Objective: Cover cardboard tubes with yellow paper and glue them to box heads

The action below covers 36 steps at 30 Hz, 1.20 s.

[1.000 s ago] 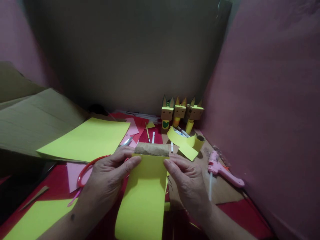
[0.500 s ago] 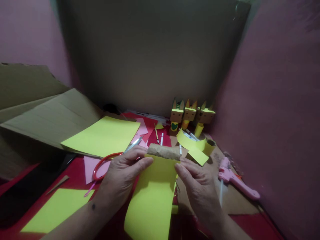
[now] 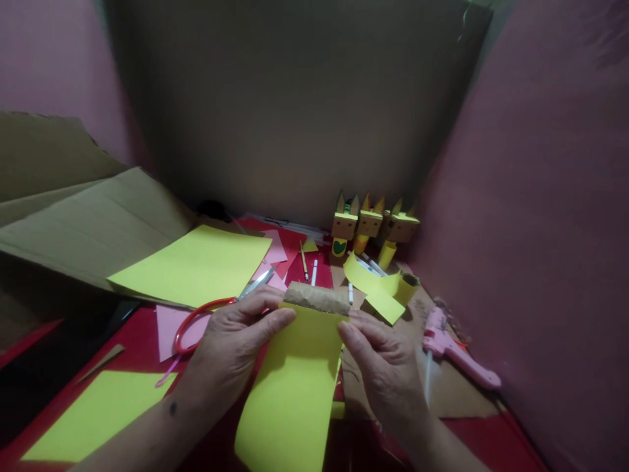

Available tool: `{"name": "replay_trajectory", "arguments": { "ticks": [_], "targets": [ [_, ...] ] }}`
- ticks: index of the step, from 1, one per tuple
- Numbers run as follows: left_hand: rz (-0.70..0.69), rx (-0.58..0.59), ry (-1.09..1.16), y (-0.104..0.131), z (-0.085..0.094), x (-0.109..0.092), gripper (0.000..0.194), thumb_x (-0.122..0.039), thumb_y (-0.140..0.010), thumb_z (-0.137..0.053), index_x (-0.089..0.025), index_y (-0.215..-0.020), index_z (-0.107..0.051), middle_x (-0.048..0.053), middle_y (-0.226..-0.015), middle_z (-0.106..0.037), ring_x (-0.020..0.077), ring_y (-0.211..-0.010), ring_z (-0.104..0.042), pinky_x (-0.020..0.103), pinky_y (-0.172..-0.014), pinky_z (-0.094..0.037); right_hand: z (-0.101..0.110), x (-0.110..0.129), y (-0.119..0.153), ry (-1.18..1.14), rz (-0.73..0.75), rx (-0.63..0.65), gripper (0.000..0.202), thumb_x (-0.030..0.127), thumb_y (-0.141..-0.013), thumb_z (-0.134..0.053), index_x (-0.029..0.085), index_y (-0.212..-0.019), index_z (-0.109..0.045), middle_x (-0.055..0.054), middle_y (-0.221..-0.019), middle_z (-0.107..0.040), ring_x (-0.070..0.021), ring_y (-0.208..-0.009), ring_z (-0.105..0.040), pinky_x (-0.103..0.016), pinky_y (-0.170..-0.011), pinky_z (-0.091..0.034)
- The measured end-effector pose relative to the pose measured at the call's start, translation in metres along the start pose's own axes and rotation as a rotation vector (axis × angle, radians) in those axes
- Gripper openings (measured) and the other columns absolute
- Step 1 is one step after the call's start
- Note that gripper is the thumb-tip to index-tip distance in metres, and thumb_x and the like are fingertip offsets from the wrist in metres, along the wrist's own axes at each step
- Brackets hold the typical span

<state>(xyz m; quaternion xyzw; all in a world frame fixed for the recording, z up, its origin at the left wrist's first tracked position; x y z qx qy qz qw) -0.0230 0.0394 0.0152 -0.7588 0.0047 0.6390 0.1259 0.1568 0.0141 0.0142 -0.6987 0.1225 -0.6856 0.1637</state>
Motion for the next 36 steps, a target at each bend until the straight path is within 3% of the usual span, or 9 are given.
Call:
{"name": "replay_trajectory", "arguments": {
  "ticks": [7, 14, 23, 30, 33, 36],
  "targets": [
    [0.000, 0.025, -0.022, -0.0003, 0.0032, 0.0045, 0.008, -0.029, -0.087, -0.068, -0.030, -0.090, -0.076, -0.001, -0.102, -0.068, 0.0178, -0.095, -0.063, 0.029, -0.085, -0.051, -0.0009, -0.0014, 0.0008, -0.028, -0.021, -0.022, 0.018, 0.029, -0.090, -0.063, 0.027, -0.081, -0.078, 0.001, -0.073, -0.063, -0.0142, -0.072, -0.056, -0.029, -0.070, -0.047],
    [-0.046, 0.011, -0.028, -0.0008, 0.0013, 0.0026, 0.010, -0.026, -0.087, -0.069, -0.031, -0.090, -0.076, -0.002, -0.098, -0.068, 0.0172, -0.095, -0.063, 0.028, -0.089, -0.049, 0.0010, -0.0024, -0.0005, -0.036, -0.030, -0.036, 0.021, 0.029, -0.089, -0.065, 0.025, -0.071, -0.075, 0.001, -0.067, -0.056, -0.0139, -0.067, -0.050, -0.029, -0.067, -0.046],
    [0.020, 0.084, 0.014, 0.0022, -0.0022, 0.0043, 0.018, -0.030, -0.085, -0.069, -0.033, -0.101, -0.075, 0.001, -0.117, -0.069, 0.0205, -0.103, -0.063, 0.032, -0.089, -0.052, 0.0007, -0.0048, 0.0013, -0.083, 0.027, -0.091, 0.016, 0.027, -0.089, -0.064, 0.031, -0.087, -0.079, 0.000, -0.076, -0.067, -0.0153, -0.075, -0.058, -0.029, -0.072, -0.050],
    [0.004, 0.028, -0.033, 0.0019, -0.0037, 0.0009, 0.014, -0.030, -0.084, -0.071, -0.028, -0.096, -0.078, 0.004, -0.111, -0.072, 0.0229, -0.103, -0.065, 0.036, -0.096, -0.050, -0.0010, -0.0021, 0.0000, -0.023, -0.007, -0.049, 0.016, 0.028, -0.088, -0.066, 0.027, -0.077, -0.078, 0.001, -0.071, -0.062, -0.0128, -0.070, -0.055, -0.026, -0.070, -0.050],
    [-0.021, 0.015, -0.049, 0.0026, -0.0039, -0.0012, 0.014, -0.029, -0.084, -0.071, -0.029, -0.096, -0.078, 0.003, -0.112, -0.072, 0.0228, -0.104, -0.064, 0.037, -0.098, -0.047, -0.0007, -0.0049, 0.0008, -0.086, -0.014, -0.034, 0.009, 0.029, -0.086, -0.070, 0.030, -0.088, -0.078, 0.000, -0.084, -0.068, -0.0144, -0.079, -0.060, -0.028, -0.074, -0.052],
    [-0.055, 0.022, -0.086, 0.0038, -0.0045, -0.0027, 0.012, -0.028, -0.083, -0.071, -0.029, -0.093, -0.078, 0.003, -0.110, -0.072, 0.0227, -0.102, -0.064, 0.037, -0.098, -0.047, -0.0018, -0.0089, 0.0022, -0.157, -0.087, -0.026, 0.016, 0.030, -0.082, -0.073, 0.031, -0.098, -0.078, -0.002, -0.092, -0.071, -0.0176, -0.083, -0.064, -0.031, -0.074, -0.054]
  ]
}}
Point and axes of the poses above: each hand's wrist, its own y-axis away from the middle knuckle, its own z-axis out of the back of the hand, x = y × z, the point moved 3 cm from there along -y, towards the middle knuckle
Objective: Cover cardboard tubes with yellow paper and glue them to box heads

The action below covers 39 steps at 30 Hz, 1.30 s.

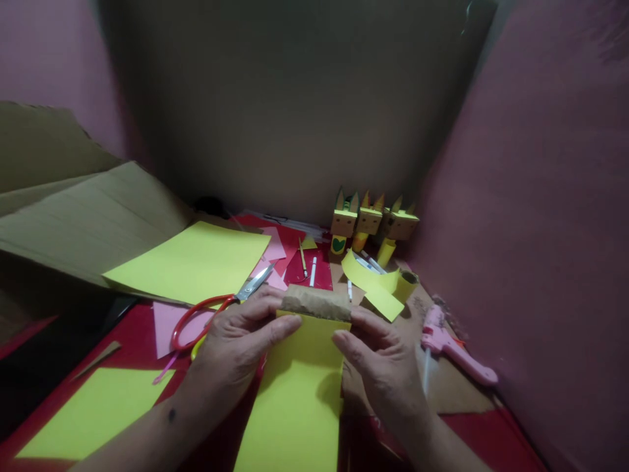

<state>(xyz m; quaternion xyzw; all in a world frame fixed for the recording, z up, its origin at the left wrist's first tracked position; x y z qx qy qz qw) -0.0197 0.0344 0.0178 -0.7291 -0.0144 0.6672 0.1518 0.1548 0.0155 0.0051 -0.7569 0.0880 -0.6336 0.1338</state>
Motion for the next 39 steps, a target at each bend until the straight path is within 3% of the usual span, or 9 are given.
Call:
{"name": "replay_trajectory", "arguments": {
  "ticks": [5, 11, 16, 23, 32, 39],
  "targets": [
    [-0.062, 0.030, -0.058, 0.001, 0.000, 0.000, 0.013, -0.027, -0.084, -0.070, -0.030, -0.093, -0.078, 0.002, -0.096, -0.071, 0.0218, -0.097, -0.063, 0.033, -0.090, -0.049, -0.004, 0.002, 0.001, 0.039, -0.038, -0.045, 0.007, 0.029, -0.082, -0.073, 0.027, -0.082, -0.080, -0.002, -0.077, -0.067, -0.0165, -0.072, -0.059, -0.031, -0.067, -0.053],
    [-0.075, 0.062, -0.087, 0.002, -0.003, -0.002, 0.016, -0.030, -0.085, -0.069, -0.031, -0.100, -0.076, 0.002, -0.097, -0.070, 0.0227, -0.098, -0.063, 0.033, -0.089, -0.048, -0.006, 0.005, 0.001, -0.053, -0.043, -0.040, 0.011, 0.028, -0.083, -0.072, 0.030, -0.090, -0.080, -0.003, -0.084, -0.071, -0.0188, -0.081, -0.065, -0.033, -0.075, -0.054],
    [-0.077, 0.038, -0.129, 0.002, -0.003, -0.003, 0.016, -0.029, -0.086, -0.067, -0.031, -0.100, -0.076, 0.001, -0.096, -0.071, 0.0215, -0.096, -0.063, 0.032, -0.090, -0.047, -0.006, 0.004, 0.002, 0.004, -0.053, -0.037, 0.010, 0.028, -0.085, -0.071, 0.029, -0.090, -0.080, -0.002, -0.080, -0.068, -0.0164, -0.075, -0.062, -0.031, -0.070, -0.054],
    [-0.112, 0.030, -0.186, 0.004, -0.005, -0.004, 0.010, -0.028, -0.086, -0.067, -0.029, -0.092, -0.075, 0.000, -0.094, -0.069, 0.0205, -0.096, -0.062, 0.031, -0.090, -0.046, -0.013, 0.007, 0.000, -0.040, -0.012, 0.083, 0.028, 0.020, -0.084, -0.071, 0.033, -0.109, -0.074, -0.003, -0.112, -0.071, -0.0213, -0.109, -0.065, -0.042, -0.104, -0.047],
    [-0.187, 0.001, -0.253, 0.009, -0.006, -0.003, 0.003, -0.027, -0.083, -0.068, -0.029, -0.086, -0.069, 0.000, -0.092, -0.066, 0.0215, -0.096, -0.060, 0.032, -0.086, -0.046, -0.016, 0.001, -0.003, -0.082, 0.014, 0.016, 0.030, 0.019, -0.084, -0.071, 0.033, -0.110, -0.074, -0.003, -0.106, -0.074, -0.0218, -0.100, -0.068, -0.044, -0.096, -0.052],
    [-0.160, -0.021, -0.242, 0.006, -0.008, -0.002, 0.004, -0.030, -0.084, -0.069, -0.031, -0.086, -0.071, -0.003, -0.092, -0.068, 0.0184, -0.092, -0.062, 0.029, -0.086, -0.046, -0.021, 0.009, -0.002, -0.053, 0.024, 0.047, 0.024, 0.020, -0.084, -0.070, 0.032, -0.104, -0.077, -0.002, -0.109, -0.074, -0.0222, -0.106, -0.066, -0.044, -0.103, -0.048]
  ]
}}
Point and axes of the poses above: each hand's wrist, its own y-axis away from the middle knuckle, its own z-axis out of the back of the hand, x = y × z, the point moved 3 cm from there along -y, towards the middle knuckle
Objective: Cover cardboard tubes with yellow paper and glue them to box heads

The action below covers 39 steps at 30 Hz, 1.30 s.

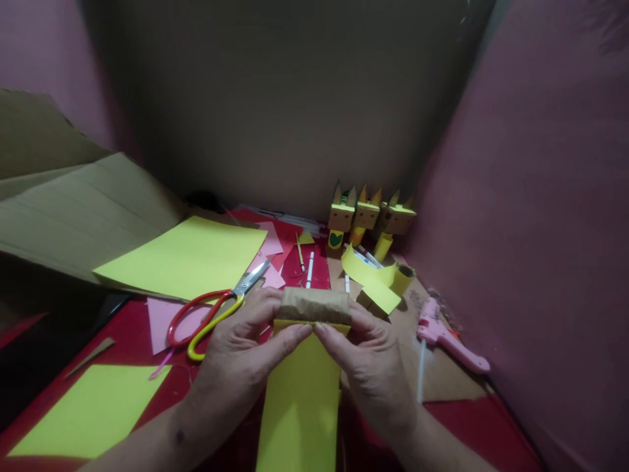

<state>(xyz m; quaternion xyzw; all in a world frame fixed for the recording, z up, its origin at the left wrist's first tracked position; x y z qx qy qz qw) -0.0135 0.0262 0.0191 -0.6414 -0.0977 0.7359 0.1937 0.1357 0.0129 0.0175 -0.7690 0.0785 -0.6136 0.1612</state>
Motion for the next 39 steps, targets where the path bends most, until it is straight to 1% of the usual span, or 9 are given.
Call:
{"name": "replay_trajectory", "arguments": {
  "ticks": [3, 5, 9, 13, 20, 25, 30, 33, 39],
  "targets": [
    [0.040, 0.021, 0.022, 0.001, 0.002, 0.003, 0.006, -0.031, -0.085, -0.068, -0.031, -0.090, -0.072, -0.003, -0.093, -0.070, 0.0182, -0.093, -0.064, 0.030, -0.088, -0.046, 0.002, 0.000, -0.001, 0.009, -0.035, 0.050, 0.027, 0.019, -0.084, -0.070, 0.032, -0.106, -0.076, -0.002, -0.112, -0.072, -0.0217, -0.107, -0.065, -0.041, -0.101, -0.049],
    [0.068, 0.027, 0.043, 0.001, 0.003, 0.005, 0.006, -0.031, -0.085, -0.069, -0.031, -0.090, -0.072, -0.003, -0.095, -0.072, 0.0183, -0.093, -0.065, 0.030, -0.087, -0.047, 0.004, -0.001, 0.000, 0.017, -0.056, 0.062, 0.027, 0.019, -0.084, -0.069, 0.032, -0.106, -0.076, -0.002, -0.110, -0.072, -0.0207, -0.104, -0.065, -0.038, -0.093, -0.052],
    [0.091, 0.032, 0.075, 0.002, 0.005, 0.006, 0.011, -0.031, -0.084, -0.070, -0.030, -0.094, -0.074, -0.002, -0.095, -0.073, 0.0180, -0.091, -0.066, 0.029, -0.084, -0.050, 0.010, -0.005, 0.002, 0.000, -0.089, 0.025, 0.023, 0.022, -0.087, -0.065, 0.030, -0.104, -0.077, -0.003, -0.092, -0.071, -0.0164, -0.082, -0.063, -0.030, -0.072, -0.052],
    [0.129, 0.046, 0.092, 0.001, 0.006, 0.008, 0.015, -0.032, -0.085, -0.069, -0.030, -0.099, -0.074, -0.001, -0.096, -0.074, 0.0193, -0.093, -0.067, 0.031, -0.085, -0.051, 0.011, -0.006, 0.003, -0.002, -0.097, 0.022, 0.017, 0.023, -0.088, -0.064, 0.028, -0.092, -0.079, 0.000, -0.077, -0.062, -0.0129, -0.071, -0.055, -0.026, -0.065, -0.047],
    [0.118, 0.030, 0.072, 0.001, 0.007, 0.011, 0.020, -0.030, -0.086, -0.070, -0.035, -0.104, -0.074, -0.005, -0.097, -0.075, 0.0167, -0.096, -0.067, 0.027, -0.086, -0.049, 0.013, -0.005, 0.002, -0.036, -0.130, 0.077, 0.018, 0.023, -0.091, -0.062, 0.026, -0.087, -0.079, 0.000, -0.074, -0.059, -0.0128, -0.068, -0.052, -0.027, -0.061, -0.042],
    [0.139, 0.039, 0.103, 0.000, 0.007, 0.010, 0.021, -0.030, -0.086, -0.070, -0.034, -0.106, -0.074, -0.004, -0.096, -0.074, 0.0166, -0.094, -0.067, 0.027, -0.085, -0.050, 0.016, -0.004, 0.000, 0.011, -0.103, 0.124, 0.020, 0.023, -0.092, -0.059, 0.027, -0.092, -0.079, -0.002, -0.081, -0.063, -0.0152, -0.078, -0.056, -0.029, -0.068, -0.044],
    [0.147, 0.075, 0.149, -0.001, 0.005, 0.009, 0.021, -0.029, -0.087, -0.069, -0.031, -0.107, -0.074, -0.001, -0.100, -0.074, 0.0185, -0.095, -0.065, 0.033, -0.092, -0.050, 0.019, -0.010, 0.000, -0.026, -0.135, 0.090, 0.019, 0.025, -0.091, -0.061, 0.025, -0.083, -0.078, 0.001, -0.068, -0.057, -0.0124, -0.064, -0.049, -0.026, -0.059, -0.040],
    [0.159, 0.076, 0.155, 0.000, 0.004, 0.009, 0.020, -0.030, -0.086, -0.069, -0.030, -0.106, -0.074, 0.000, -0.102, -0.074, 0.0194, -0.097, -0.065, 0.034, -0.092, -0.051, 0.018, -0.012, 0.001, -0.069, -0.157, 0.076, 0.017, 0.026, -0.091, -0.062, 0.024, -0.085, -0.078, 0.001, -0.067, -0.060, -0.0120, -0.062, -0.050, -0.025, -0.056, -0.040],
    [0.216, 0.031, 0.162, 0.003, 0.006, 0.010, 0.016, -0.032, -0.084, -0.071, -0.029, -0.099, -0.075, 0.000, -0.097, -0.075, 0.0208, -0.092, -0.068, 0.032, -0.081, -0.054, 0.012, -0.012, 0.001, -0.146, -0.197, 0.091, 0.017, 0.026, -0.088, -0.066, 0.030, -0.100, -0.078, -0.001, -0.085, -0.072, -0.0150, -0.077, -0.064, -0.029, -0.073, -0.052]
  ]
}}
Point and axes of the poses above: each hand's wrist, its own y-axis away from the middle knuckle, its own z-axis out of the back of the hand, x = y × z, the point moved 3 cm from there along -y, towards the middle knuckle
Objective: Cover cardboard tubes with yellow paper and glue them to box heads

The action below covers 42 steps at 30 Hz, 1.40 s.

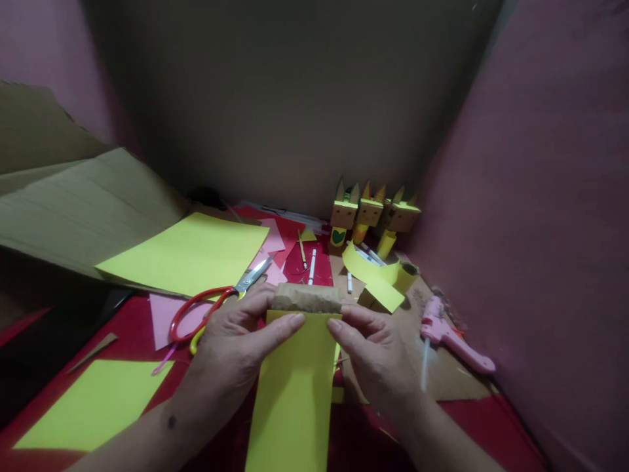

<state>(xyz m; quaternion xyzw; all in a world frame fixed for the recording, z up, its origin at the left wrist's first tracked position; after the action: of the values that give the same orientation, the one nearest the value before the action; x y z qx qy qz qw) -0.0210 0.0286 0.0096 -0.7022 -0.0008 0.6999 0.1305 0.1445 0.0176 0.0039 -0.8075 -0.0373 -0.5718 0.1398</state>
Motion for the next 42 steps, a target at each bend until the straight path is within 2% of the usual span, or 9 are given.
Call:
{"name": "replay_trajectory", "arguments": {
  "ticks": [4, 9, 14, 18, 22, 26, 30, 34, 42],
  "targets": [
    [-0.030, -0.017, -0.068, 0.0011, 0.0000, -0.0015, 0.013, -0.034, -0.084, -0.071, -0.028, -0.095, -0.074, 0.001, -0.097, -0.074, 0.0223, -0.093, -0.068, 0.036, -0.086, -0.052, -0.0020, -0.0025, -0.0006, -0.010, -0.035, -0.018, 0.017, 0.027, -0.085, -0.070, 0.029, -0.099, -0.078, -0.001, -0.082, -0.072, -0.0156, -0.074, -0.065, -0.032, -0.074, -0.054],
    [-0.045, -0.011, -0.055, 0.0003, -0.0036, -0.0004, 0.016, -0.034, -0.083, -0.072, -0.029, -0.099, -0.073, 0.002, -0.101, -0.074, 0.0242, -0.099, -0.068, 0.039, -0.090, -0.052, -0.0012, -0.0068, 0.0006, 0.009, -0.058, -0.095, 0.007, 0.029, -0.082, -0.073, 0.025, -0.082, -0.079, 0.000, -0.075, -0.067, -0.0131, -0.065, -0.059, -0.028, -0.063, -0.050],
    [-0.068, -0.043, -0.071, 0.0013, -0.0053, 0.0020, 0.018, -0.032, -0.082, -0.073, -0.032, -0.100, -0.072, -0.001, -0.105, -0.075, 0.0240, -0.107, -0.067, 0.041, -0.099, -0.049, -0.0047, -0.0058, 0.0018, 0.025, -0.065, -0.135, 0.014, 0.029, -0.081, -0.073, 0.022, -0.069, -0.075, 0.001, -0.068, -0.059, -0.0113, -0.060, -0.052, -0.027, -0.057, -0.046],
    [-0.086, -0.044, -0.054, 0.0016, -0.0067, -0.0003, 0.016, -0.030, -0.083, -0.073, -0.031, -0.099, -0.073, -0.001, -0.104, -0.076, 0.0235, -0.106, -0.068, 0.042, -0.103, -0.046, -0.0080, -0.0031, 0.0016, 0.069, 0.004, -0.145, 0.012, 0.026, -0.082, -0.071, 0.021, -0.073, -0.076, -0.001, -0.076, -0.062, -0.0133, -0.069, -0.056, -0.028, -0.064, -0.049],
    [-0.067, -0.032, -0.026, 0.0006, -0.0085, -0.0018, 0.019, -0.029, -0.082, -0.073, -0.030, -0.102, -0.073, 0.000, -0.104, -0.077, 0.0237, -0.105, -0.068, 0.042, -0.103, -0.046, -0.0077, -0.0060, 0.0017, 0.108, -0.008, -0.160, 0.012, 0.029, -0.082, -0.071, 0.022, -0.074, -0.077, -0.001, -0.075, -0.064, -0.0148, -0.070, -0.058, -0.031, -0.068, -0.052],
    [-0.054, -0.033, -0.003, -0.0010, -0.0081, -0.0019, 0.021, -0.028, -0.081, -0.074, -0.029, -0.102, -0.074, 0.000, -0.104, -0.076, 0.0242, -0.106, -0.067, 0.042, -0.103, -0.046, -0.0079, -0.0071, 0.0018, 0.091, -0.011, -0.152, 0.010, 0.028, -0.080, -0.072, 0.025, -0.087, -0.079, -0.003, -0.081, -0.069, -0.0173, -0.076, -0.062, -0.032, -0.069, -0.053],
    [-0.012, 0.008, 0.005, -0.0008, -0.0050, -0.0015, 0.021, -0.030, -0.083, -0.072, -0.028, -0.104, -0.075, 0.003, -0.107, -0.075, 0.0254, -0.105, -0.066, 0.043, -0.098, -0.049, -0.0068, -0.0056, 0.0016, -0.029, -0.040, -0.158, 0.011, 0.026, -0.077, -0.076, 0.027, -0.087, -0.080, -0.001, -0.078, -0.071, -0.0156, -0.068, -0.063, -0.031, -0.065, -0.053],
    [-0.038, 0.049, -0.004, -0.0019, -0.0032, -0.0039, 0.021, -0.029, -0.087, -0.067, -0.029, -0.107, -0.075, 0.003, -0.116, -0.072, 0.0237, -0.109, -0.062, 0.044, -0.107, -0.042, -0.0053, -0.0041, 0.0000, -0.141, -0.080, -0.121, 0.014, 0.023, -0.078, -0.076, 0.027, -0.090, -0.080, 0.000, -0.070, -0.072, -0.0144, -0.060, -0.063, -0.031, -0.063, -0.054],
    [-0.004, 0.150, -0.022, -0.0063, 0.0003, -0.0043, 0.024, -0.032, -0.090, -0.063, -0.032, -0.111, -0.074, 0.001, -0.115, -0.074, 0.0234, -0.107, -0.065, 0.039, -0.102, -0.047, 0.0012, -0.0052, -0.0010, -0.181, -0.085, -0.126, 0.015, 0.020, -0.078, -0.076, 0.025, -0.092, -0.080, -0.001, -0.071, -0.075, -0.0158, -0.058, -0.065, -0.032, -0.061, -0.055]
  ]
}}
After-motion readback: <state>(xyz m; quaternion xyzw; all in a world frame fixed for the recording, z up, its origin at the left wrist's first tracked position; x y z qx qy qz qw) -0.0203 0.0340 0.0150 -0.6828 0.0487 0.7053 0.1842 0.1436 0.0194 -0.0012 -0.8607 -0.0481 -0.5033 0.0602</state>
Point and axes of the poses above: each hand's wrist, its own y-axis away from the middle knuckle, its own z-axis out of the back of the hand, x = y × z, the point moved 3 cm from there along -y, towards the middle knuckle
